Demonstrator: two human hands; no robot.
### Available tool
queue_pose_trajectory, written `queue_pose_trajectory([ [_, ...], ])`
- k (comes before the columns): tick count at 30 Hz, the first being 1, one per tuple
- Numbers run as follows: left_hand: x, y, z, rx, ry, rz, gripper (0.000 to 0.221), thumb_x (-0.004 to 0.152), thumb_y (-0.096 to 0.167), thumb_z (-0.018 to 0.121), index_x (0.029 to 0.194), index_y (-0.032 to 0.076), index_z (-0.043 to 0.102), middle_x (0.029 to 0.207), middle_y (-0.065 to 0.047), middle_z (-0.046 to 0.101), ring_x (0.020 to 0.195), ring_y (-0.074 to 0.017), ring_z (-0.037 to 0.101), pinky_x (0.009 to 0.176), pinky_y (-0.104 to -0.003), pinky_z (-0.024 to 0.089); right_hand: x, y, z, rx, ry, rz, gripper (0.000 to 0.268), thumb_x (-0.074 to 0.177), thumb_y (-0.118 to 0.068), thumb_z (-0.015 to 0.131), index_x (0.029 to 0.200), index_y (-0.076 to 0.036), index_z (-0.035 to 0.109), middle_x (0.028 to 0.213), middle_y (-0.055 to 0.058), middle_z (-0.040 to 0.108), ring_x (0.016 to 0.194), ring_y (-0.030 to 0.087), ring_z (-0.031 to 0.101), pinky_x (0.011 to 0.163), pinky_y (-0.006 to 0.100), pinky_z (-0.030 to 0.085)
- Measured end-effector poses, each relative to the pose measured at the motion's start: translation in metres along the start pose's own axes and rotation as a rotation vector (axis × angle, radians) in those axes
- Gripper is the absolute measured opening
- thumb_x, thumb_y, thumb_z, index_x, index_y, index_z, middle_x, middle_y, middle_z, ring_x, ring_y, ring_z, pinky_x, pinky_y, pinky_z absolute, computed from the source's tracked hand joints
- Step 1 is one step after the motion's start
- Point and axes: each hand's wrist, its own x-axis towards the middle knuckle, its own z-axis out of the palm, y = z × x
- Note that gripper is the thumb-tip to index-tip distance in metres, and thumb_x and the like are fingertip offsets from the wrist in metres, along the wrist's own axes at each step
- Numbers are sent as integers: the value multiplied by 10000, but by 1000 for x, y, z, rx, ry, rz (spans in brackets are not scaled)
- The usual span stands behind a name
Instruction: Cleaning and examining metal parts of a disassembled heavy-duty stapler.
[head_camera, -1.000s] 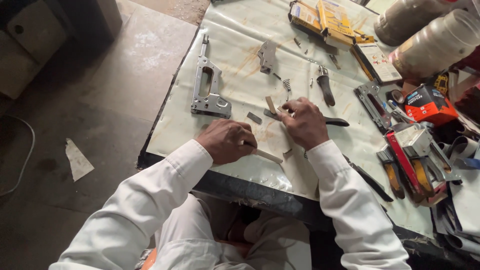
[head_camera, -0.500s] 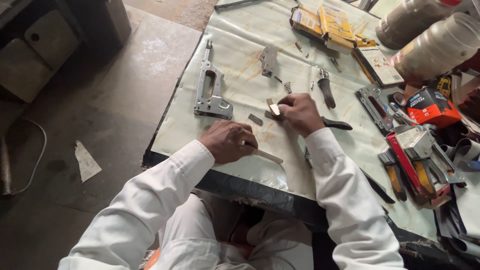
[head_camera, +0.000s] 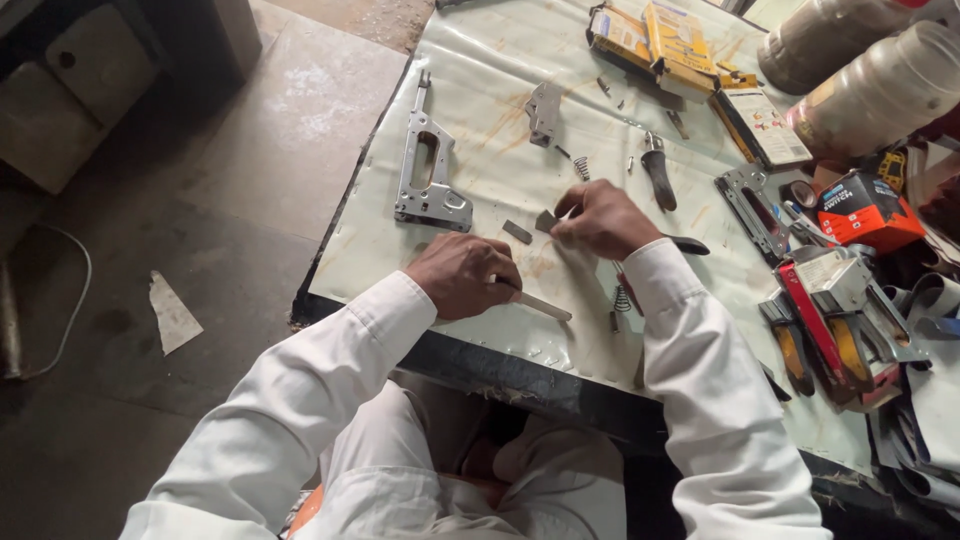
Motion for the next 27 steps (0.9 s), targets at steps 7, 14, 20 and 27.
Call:
queue_pose_trajectory([
  [7, 0, -2, 2, 20, 11, 13, 212, 844, 358, 697, 922, 202, 816, 984, 0, 736, 943, -266, 706, 833, -429, 531, -2, 12, 12, -39, -70, -6, 305, 718, -171, 822, 932, 36, 759, 797, 127, 752, 683, 188, 678, 616, 349, 541],
  [14, 2, 1, 1, 36, 13, 20, 225, 828, 363, 714, 930, 187, 810, 1023, -5, 736, 944, -276, 708, 826, -436, 536, -3, -16, 45, -188, 41, -222, 317, 707, -276, 801, 881, -12, 781, 801, 153, 753, 684, 231, 721, 650, 362, 566],
  [20, 1, -3, 3, 36, 31, 43, 244, 807, 363, 725, 927, 172, 819, 1020, -12, 749, 937, -285, 711, 850, -426, 530, -13, -24, 44, 72, -9, -117, 359, 778, -251, 795, 1029, -4, 730, 841, 144, 751, 703, 216, 720, 632, 360, 550],
  [27, 1, 7, -2, 30, -4, -36, 246, 813, 374, 718, 927, 186, 828, 984, -8, 753, 943, -274, 711, 858, -407, 531, -12, 48, -74, 1178, 301, 66, 170, 873, -110, 697, 1035, -71, 664, 885, 75, 706, 758, 178, 739, 664, 363, 616],
])
